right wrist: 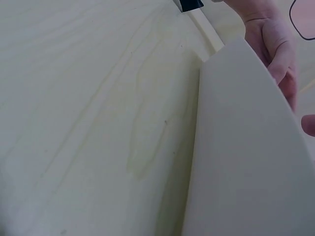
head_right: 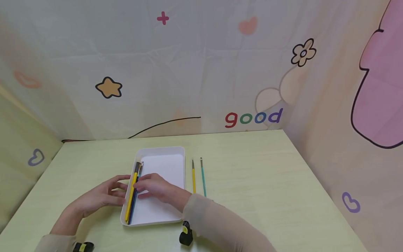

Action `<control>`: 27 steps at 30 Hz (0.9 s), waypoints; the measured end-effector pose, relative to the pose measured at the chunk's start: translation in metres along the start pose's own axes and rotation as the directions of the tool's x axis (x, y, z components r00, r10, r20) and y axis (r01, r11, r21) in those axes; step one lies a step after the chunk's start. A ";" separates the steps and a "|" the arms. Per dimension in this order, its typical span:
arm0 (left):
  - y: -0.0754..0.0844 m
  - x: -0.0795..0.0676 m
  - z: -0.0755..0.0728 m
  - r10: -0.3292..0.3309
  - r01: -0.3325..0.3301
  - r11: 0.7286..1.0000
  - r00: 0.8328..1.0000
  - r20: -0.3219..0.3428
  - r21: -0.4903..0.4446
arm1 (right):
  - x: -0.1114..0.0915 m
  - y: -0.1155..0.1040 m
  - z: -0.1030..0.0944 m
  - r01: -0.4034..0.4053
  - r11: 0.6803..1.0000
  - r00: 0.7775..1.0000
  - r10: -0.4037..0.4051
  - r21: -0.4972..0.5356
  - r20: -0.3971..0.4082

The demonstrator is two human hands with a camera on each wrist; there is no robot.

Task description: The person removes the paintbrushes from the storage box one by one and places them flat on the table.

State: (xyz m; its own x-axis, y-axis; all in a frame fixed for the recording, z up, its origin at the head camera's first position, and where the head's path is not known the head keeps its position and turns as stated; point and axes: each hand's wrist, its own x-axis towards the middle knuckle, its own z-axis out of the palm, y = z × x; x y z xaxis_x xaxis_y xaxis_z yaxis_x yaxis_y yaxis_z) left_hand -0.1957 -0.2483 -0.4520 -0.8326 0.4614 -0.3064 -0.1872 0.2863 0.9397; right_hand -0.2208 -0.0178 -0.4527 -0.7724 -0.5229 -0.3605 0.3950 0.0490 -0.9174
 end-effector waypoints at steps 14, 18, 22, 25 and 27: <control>-0.002 -0.002 -0.001 0.020 -0.020 1.000 0.999 0.038 -0.011 | 0.008 0.006 0.001 0.026 0.999 0.999 -0.027 0.032 0.019; -0.002 -0.003 -0.001 0.022 -0.021 1.000 0.999 0.046 -0.023 | 0.011 0.006 0.002 0.036 0.999 0.999 -0.036 -0.004 0.009; -0.001 -0.003 -0.001 0.024 -0.023 0.999 0.999 0.046 -0.024 | 0.013 0.008 0.007 0.054 0.998 0.998 -0.055 -0.038 -0.037; -0.001 -0.003 0.000 0.035 -0.034 0.999 0.998 0.049 -0.028 | 0.012 0.009 0.012 0.053 0.993 0.995 -0.061 -0.101 -0.082; -0.001 -0.003 0.000 0.042 -0.041 0.999 0.998 0.050 -0.027 | 0.012 0.010 0.014 0.049 0.989 0.992 -0.064 -0.139 -0.106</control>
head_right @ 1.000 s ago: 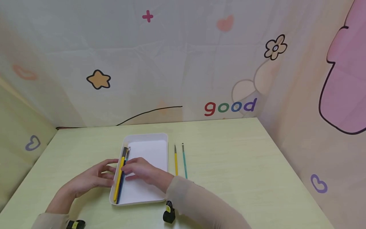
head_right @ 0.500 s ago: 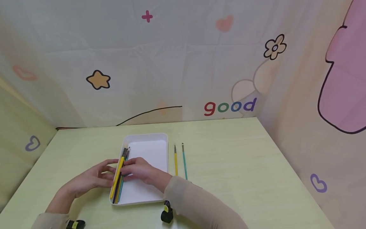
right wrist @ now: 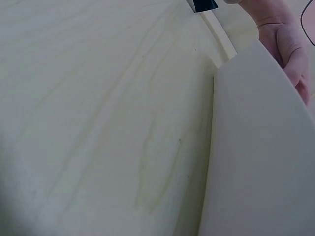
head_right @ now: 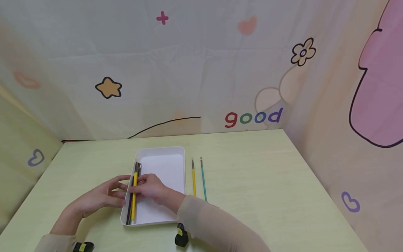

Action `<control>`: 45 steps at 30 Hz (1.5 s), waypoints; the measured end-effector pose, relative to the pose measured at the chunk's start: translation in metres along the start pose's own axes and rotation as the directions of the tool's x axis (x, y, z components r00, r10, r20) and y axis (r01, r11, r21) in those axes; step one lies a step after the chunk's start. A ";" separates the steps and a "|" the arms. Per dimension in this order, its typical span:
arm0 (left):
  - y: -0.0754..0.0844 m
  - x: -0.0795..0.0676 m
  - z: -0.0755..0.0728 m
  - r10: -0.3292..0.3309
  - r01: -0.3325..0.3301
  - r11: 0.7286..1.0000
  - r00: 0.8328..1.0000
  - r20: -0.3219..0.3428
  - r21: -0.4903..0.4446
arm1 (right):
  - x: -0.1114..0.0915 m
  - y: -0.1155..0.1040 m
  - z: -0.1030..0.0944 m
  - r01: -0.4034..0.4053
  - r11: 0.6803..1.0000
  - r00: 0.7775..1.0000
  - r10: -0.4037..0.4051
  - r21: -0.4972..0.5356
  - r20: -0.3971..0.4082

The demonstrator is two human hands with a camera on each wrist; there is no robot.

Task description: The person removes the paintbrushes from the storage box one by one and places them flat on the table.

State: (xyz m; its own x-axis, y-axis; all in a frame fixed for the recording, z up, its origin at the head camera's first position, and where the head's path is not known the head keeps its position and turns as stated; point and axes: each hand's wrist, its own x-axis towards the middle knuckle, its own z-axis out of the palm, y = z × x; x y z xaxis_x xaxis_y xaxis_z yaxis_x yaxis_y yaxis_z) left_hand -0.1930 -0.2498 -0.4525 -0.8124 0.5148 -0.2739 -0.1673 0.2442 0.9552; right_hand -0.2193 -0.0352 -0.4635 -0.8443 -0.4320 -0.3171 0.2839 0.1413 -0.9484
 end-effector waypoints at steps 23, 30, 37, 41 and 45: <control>-0.001 0.001 -0.002 -0.013 0.013 1.000 1.000 -0.005 -0.010 | -0.011 -0.005 -0.007 -0.031 0.999 0.998 0.030 -0.022 -0.055; 0.000 0.002 0.000 -0.022 0.022 1.000 1.000 -0.018 -0.001 | -0.012 -0.005 -0.015 -0.022 0.999 0.996 0.020 -0.024 -0.083; -0.002 0.002 -0.001 -0.021 0.021 1.000 1.000 -0.021 -0.012 | -0.012 -0.008 -0.025 -0.029 1.000 0.995 0.028 -0.011 -0.098; -0.003 0.001 -0.001 -0.017 0.017 1.000 1.000 -0.020 -0.008 | -0.014 -0.010 -0.030 -0.033 0.999 0.995 0.030 -0.020 -0.099; -0.002 0.002 -0.001 -0.020 0.020 1.000 1.000 -0.022 -0.002 | -0.019 -0.013 -0.034 -0.037 0.999 0.995 0.033 -0.035 -0.096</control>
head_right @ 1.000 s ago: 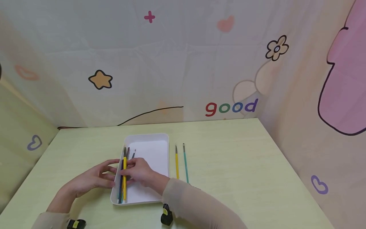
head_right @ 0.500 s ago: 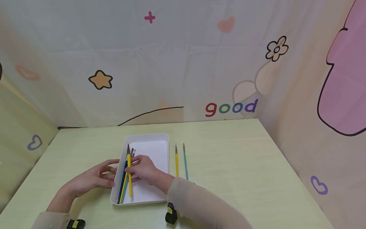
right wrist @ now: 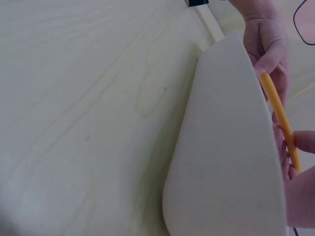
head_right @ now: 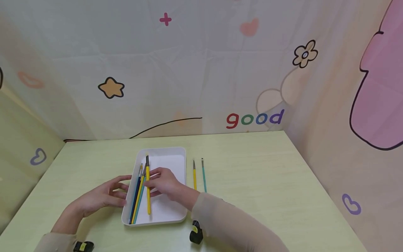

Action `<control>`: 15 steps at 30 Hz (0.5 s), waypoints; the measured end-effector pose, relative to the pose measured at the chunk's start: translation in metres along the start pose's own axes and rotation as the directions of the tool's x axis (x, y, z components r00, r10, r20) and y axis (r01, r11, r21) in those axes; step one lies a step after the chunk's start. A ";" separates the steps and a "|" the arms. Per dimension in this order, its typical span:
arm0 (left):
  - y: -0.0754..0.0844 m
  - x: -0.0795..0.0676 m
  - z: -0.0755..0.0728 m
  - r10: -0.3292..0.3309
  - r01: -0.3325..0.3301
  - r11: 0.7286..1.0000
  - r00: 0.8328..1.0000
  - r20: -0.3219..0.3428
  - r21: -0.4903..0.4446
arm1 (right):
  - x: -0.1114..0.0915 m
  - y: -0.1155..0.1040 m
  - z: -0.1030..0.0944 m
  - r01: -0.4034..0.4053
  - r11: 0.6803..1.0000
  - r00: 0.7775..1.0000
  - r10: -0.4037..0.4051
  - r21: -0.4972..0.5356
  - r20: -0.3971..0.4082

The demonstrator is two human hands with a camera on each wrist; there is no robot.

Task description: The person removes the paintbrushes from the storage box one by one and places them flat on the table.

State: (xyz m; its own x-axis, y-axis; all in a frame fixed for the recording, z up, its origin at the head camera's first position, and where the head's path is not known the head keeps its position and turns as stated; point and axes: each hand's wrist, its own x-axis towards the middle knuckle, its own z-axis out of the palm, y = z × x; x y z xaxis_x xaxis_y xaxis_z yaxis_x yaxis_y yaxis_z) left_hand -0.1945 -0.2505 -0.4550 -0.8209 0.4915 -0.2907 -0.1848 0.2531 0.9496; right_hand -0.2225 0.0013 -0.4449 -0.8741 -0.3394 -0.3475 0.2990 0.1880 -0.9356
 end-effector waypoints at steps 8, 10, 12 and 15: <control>0.000 -0.001 0.000 -0.004 0.004 1.000 1.000 -0.009 0.011 | -0.010 -0.006 -0.011 -0.007 1.000 1.000 0.007 -0.029 -0.020; 0.000 -0.001 0.000 0.000 0.001 1.000 1.000 -0.010 0.015 | -0.012 -0.007 -0.014 -0.007 1.000 1.000 0.006 -0.026 -0.021; 0.000 -0.001 0.000 0.002 -0.002 1.000 1.000 -0.012 0.019 | -0.013 -0.007 -0.017 -0.006 1.000 1.000 0.005 -0.024 -0.016; 0.001 -0.002 0.001 0.007 -0.007 1.000 1.000 -0.016 0.020 | -0.014 -0.008 -0.023 -0.008 1.000 1.000 0.008 -0.015 0.000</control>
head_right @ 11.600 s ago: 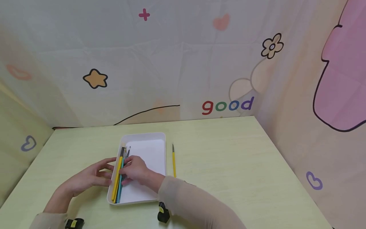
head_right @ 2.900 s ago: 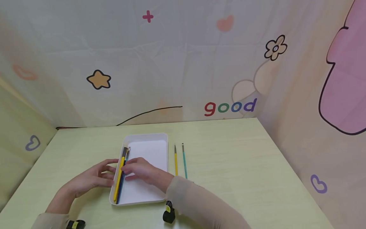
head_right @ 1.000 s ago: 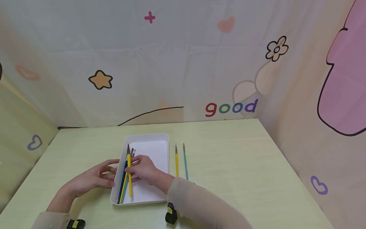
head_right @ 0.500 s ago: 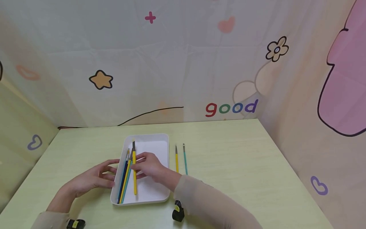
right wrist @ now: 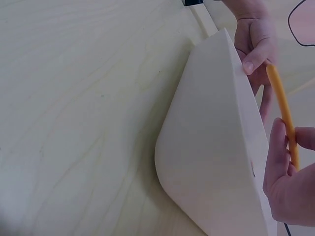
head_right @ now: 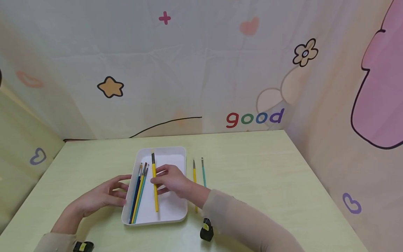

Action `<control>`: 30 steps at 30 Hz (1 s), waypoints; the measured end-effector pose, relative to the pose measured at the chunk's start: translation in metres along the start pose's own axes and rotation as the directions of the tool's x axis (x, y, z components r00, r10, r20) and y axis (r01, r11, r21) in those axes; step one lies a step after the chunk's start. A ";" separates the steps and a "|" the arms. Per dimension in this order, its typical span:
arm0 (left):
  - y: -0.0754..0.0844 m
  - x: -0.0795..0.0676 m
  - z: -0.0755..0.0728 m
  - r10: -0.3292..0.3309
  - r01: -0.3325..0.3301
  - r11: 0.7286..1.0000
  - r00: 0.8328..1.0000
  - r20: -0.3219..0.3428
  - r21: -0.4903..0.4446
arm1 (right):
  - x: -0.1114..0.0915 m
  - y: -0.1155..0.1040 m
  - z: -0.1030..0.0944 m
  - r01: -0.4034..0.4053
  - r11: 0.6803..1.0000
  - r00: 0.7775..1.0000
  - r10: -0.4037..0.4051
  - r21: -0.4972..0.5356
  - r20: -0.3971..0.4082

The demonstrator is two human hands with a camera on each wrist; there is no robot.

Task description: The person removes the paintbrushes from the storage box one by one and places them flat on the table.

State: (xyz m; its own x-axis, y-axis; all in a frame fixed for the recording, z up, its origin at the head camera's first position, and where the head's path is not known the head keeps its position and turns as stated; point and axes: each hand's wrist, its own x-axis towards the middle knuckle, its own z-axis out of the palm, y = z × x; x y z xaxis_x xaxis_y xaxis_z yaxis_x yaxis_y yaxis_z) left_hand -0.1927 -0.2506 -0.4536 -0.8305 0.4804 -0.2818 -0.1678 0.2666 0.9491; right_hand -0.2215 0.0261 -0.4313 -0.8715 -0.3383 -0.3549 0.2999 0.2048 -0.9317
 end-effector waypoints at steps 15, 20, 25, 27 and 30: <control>0.001 -0.001 0.001 0.022 -0.022 1.000 1.000 0.000 -0.005 | -0.012 -0.001 -0.025 -0.004 1.000 1.000 0.004 0.015 0.020; 0.000 -0.001 0.001 0.017 -0.017 1.000 1.000 0.004 -0.007 | -0.019 0.001 -0.034 -0.003 1.000 1.000 0.002 0.011 0.018; -0.001 -0.002 0.001 0.025 -0.025 1.000 1.000 0.011 -0.008 | -0.027 0.003 -0.045 0.018 0.999 0.999 -0.019 0.040 0.026; -0.001 -0.003 0.001 0.028 -0.028 1.000 1.000 0.011 -0.005 | -0.030 0.005 -0.050 0.030 0.998 0.999 -0.032 0.055 0.034; -0.001 -0.003 0.001 0.032 -0.032 0.999 0.999 0.011 -0.003 | -0.034 0.008 -0.060 0.040 0.997 0.998 -0.043 0.064 0.039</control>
State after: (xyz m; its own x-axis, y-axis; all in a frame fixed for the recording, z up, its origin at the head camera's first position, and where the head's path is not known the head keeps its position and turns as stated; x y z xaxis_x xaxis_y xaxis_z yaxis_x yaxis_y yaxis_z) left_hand -0.1899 -0.2516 -0.4541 -0.8299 0.4975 -0.2523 -0.1422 0.2487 0.9581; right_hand -0.2127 0.0939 -0.4217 -0.8677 -0.3827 -0.3172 0.2888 0.1313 -0.9484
